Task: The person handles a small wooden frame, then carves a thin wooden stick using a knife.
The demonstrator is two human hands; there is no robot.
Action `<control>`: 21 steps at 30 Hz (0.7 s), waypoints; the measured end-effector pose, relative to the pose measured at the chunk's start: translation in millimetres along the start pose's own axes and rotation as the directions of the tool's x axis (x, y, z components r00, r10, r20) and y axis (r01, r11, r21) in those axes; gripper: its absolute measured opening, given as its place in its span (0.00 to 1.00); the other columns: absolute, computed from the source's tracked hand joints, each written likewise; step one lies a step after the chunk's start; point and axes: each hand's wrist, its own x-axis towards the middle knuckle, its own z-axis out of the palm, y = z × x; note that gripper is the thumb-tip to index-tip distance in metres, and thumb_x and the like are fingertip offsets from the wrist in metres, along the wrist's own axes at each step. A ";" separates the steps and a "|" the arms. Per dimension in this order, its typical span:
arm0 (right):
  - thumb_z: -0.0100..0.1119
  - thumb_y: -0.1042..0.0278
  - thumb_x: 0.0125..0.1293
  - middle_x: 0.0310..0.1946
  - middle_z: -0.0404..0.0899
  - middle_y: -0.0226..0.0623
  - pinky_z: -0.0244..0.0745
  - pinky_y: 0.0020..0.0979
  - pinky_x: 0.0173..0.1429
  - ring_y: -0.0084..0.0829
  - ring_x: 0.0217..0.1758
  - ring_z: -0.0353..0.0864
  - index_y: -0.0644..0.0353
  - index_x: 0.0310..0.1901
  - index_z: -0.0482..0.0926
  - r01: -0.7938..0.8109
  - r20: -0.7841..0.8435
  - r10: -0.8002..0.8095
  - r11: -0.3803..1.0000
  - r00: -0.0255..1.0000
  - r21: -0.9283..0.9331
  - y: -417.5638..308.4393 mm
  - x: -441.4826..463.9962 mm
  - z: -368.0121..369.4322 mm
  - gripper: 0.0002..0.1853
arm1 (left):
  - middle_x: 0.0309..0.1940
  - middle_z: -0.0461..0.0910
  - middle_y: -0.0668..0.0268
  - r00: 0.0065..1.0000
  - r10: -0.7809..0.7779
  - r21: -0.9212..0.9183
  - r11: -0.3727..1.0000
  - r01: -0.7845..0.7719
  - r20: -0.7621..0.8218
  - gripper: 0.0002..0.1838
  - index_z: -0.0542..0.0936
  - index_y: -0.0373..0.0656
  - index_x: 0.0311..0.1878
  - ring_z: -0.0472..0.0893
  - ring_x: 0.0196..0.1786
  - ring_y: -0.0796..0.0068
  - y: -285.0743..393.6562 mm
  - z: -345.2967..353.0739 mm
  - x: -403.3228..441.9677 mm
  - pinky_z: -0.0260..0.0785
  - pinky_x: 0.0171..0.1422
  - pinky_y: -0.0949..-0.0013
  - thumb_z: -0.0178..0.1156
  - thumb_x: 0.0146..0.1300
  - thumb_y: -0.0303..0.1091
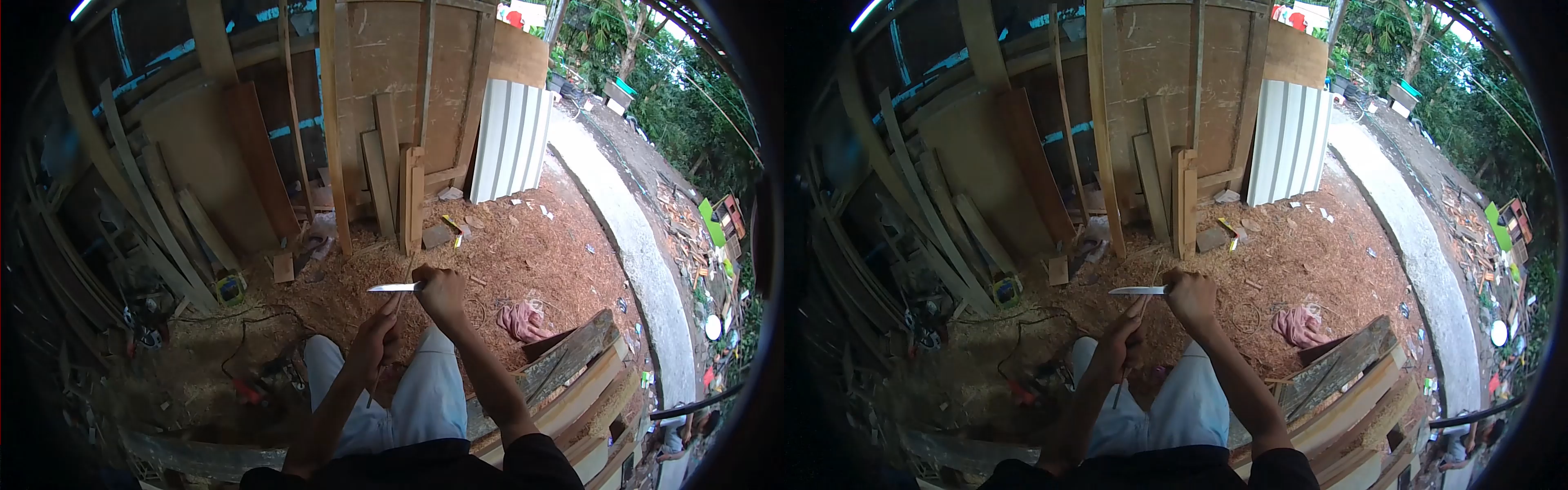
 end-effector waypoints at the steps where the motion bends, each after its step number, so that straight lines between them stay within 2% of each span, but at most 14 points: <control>1: 0.52 0.65 0.49 0.19 0.79 0.40 0.74 0.39 0.29 0.40 0.22 0.80 0.44 0.28 0.83 -0.011 0.007 0.011 1.000 1.000 -0.026 2.0 3.3 0.3 0.09 | 0.19 0.52 0.79 1.000 0.003 0.003 1.000 -0.003 0.001 0.27 0.53 0.54 0.70 0.50 0.15 0.89 -0.6 -1.1 0.2 0.43 0.15 0.84 0.37 0.68 0.32; 3: 0.52 0.65 0.50 0.19 0.79 0.41 0.75 0.39 0.29 0.41 0.22 0.80 0.43 0.28 0.84 -0.045 -0.021 0.044 0.996 0.999 -0.072 17.9 13.6 11.4 0.09 | 0.19 0.52 0.78 0.999 0.048 -0.007 0.999 -0.048 0.012 0.26 0.54 0.53 0.70 0.50 0.15 0.89 -2.1 -3.6 3.2 0.43 0.15 0.84 0.37 0.68 0.33; 5: 0.52 0.65 0.51 0.19 0.79 0.42 0.76 0.39 0.31 0.42 0.24 0.81 0.46 0.28 0.84 -0.106 -0.027 0.104 0.986 0.994 -0.126 35.8 21.7 20.4 0.09 | 0.19 0.52 0.78 1.000 0.022 -0.010 1.000 -0.022 -0.005 0.26 0.54 0.53 0.70 0.50 0.15 0.89 -2.3 -6.7 2.9 0.43 0.15 0.83 0.37 0.68 0.33; 6: 0.51 0.65 0.53 0.21 0.79 0.45 0.76 0.41 0.34 0.43 0.26 0.81 0.53 0.28 0.83 -0.151 0.016 0.159 0.962 0.987 -0.225 48.2 27.3 29.7 0.09 | 0.19 0.53 0.78 1.000 -0.003 -0.016 1.000 0.002 -0.022 0.26 0.54 0.52 0.70 0.51 0.15 0.89 -1.6 -8.3 1.9 0.43 0.15 0.83 0.37 0.68 0.33; 8: 0.51 0.62 0.55 0.22 0.79 0.48 0.76 0.43 0.35 0.45 0.28 0.82 0.59 0.27 0.82 -0.447 -0.059 0.449 0.854 0.892 -0.266 99.8 41.2 39.8 0.12 | 0.19 0.53 0.78 0.998 -0.046 0.022 0.999 0.045 0.032 0.26 0.53 0.52 0.70 0.51 0.15 0.89 -1.2 -3.3 -18.3 0.44 0.15 0.83 0.37 0.68 0.33; 9: 0.52 0.58 0.57 0.23 0.79 0.50 0.76 0.44 0.35 0.48 0.29 0.81 0.63 0.26 0.82 -0.493 -0.100 0.483 0.847 0.870 -0.201 102.8 42.0 22.8 0.16 | 0.19 0.53 0.78 0.991 -0.107 0.068 0.992 0.102 0.075 0.26 0.53 0.51 0.70 0.51 0.15 0.89 -0.5 -4.6 -29.0 0.44 0.15 0.83 0.37 0.67 0.32; 10: 0.54 0.59 0.55 0.23 0.78 0.53 0.75 0.45 0.36 0.49 0.29 0.80 0.64 0.24 0.81 -0.503 -0.054 0.501 0.850 0.864 -0.154 108.9 41.5 15.1 0.15 | 0.19 0.53 0.78 0.992 -0.109 0.081 0.991 0.104 0.067 0.26 0.53 0.51 0.70 0.51 0.15 0.89 3.3 -9.0 -29.4 0.44 0.15 0.83 0.37 0.67 0.32; 12: 0.56 0.59 0.53 0.23 0.77 0.56 0.75 0.45 0.36 0.50 0.30 0.80 0.66 0.22 0.79 -0.503 0.014 0.508 0.857 0.861 -0.115 103.3 32.7 14.2 0.15 | 0.18 0.53 0.78 1.000 -0.018 -0.053 0.998 0.017 -0.011 0.26 0.52 0.49 0.70 0.51 0.14 0.89 3.1 -15.9 -30.8 0.45 0.14 0.83 0.38 0.69 0.34; 14: 0.56 0.58 0.54 0.19 0.75 0.55 0.73 0.45 0.33 0.49 0.25 0.79 0.67 0.20 0.78 -0.290 0.040 0.288 0.956 0.957 0.035 83.1 17.0 15.7 0.17 | 0.18 0.53 0.78 0.999 0.041 -0.016 0.999 -0.041 0.012 0.26 0.52 0.49 0.70 0.51 0.14 0.89 4.8 -17.6 -23.3 0.45 0.14 0.83 0.38 0.69 0.35; 15: 0.56 0.58 0.55 0.15 0.73 0.54 0.71 0.44 0.29 0.49 0.21 0.77 0.66 0.19 0.78 -0.248 0.022 0.247 0.959 0.969 0.140 65.7 6.5 14.5 0.18 | 0.18 0.53 0.77 0.995 0.091 0.015 0.996 -0.092 0.037 0.26 0.52 0.48 0.70 0.51 0.14 0.89 5.3 -16.5 -20.0 0.45 0.14 0.82 0.38 0.70 0.35; 18: 0.58 0.63 0.52 0.15 0.75 0.43 0.72 0.38 0.28 0.43 0.20 0.78 0.60 0.24 0.81 -0.114 -0.010 0.124 0.937 0.992 0.330 7.1 -16.5 -6.2 0.09 | 0.18 0.53 0.77 0.996 0.088 -0.009 0.996 -0.087 0.030 0.26 0.51 0.48 0.70 0.51 0.14 0.89 5.9 -9.5 -13.5 0.45 0.14 0.82 0.39 0.70 0.36; 19: 0.58 0.63 0.52 0.15 0.75 0.43 0.72 0.38 0.28 0.43 0.20 0.78 0.60 0.24 0.81 -0.124 -0.007 0.134 0.935 0.991 0.333 -8.0 -22.0 -9.4 0.09 | 0.18 0.53 0.77 0.997 0.077 -0.005 0.997 -0.077 0.029 0.26 0.51 0.48 0.70 0.51 0.14 0.89 3.8 -8.8 -12.9 0.45 0.14 0.82 0.39 0.70 0.36; 21: 0.57 0.69 0.48 0.18 0.77 0.37 0.72 0.37 0.28 0.38 0.22 0.79 0.55 0.27 0.81 0.154 -0.177 -0.126 0.976 0.976 0.153 -26.8 -25.3 -13.0 0.05 | 0.18 0.53 0.77 0.999 0.002 -0.057 0.998 -0.004 -0.041 0.25 0.53 0.48 0.70 0.51 0.14 0.88 1.7 -7.6 -8.5 0.45 0.14 0.82 0.41 0.70 0.35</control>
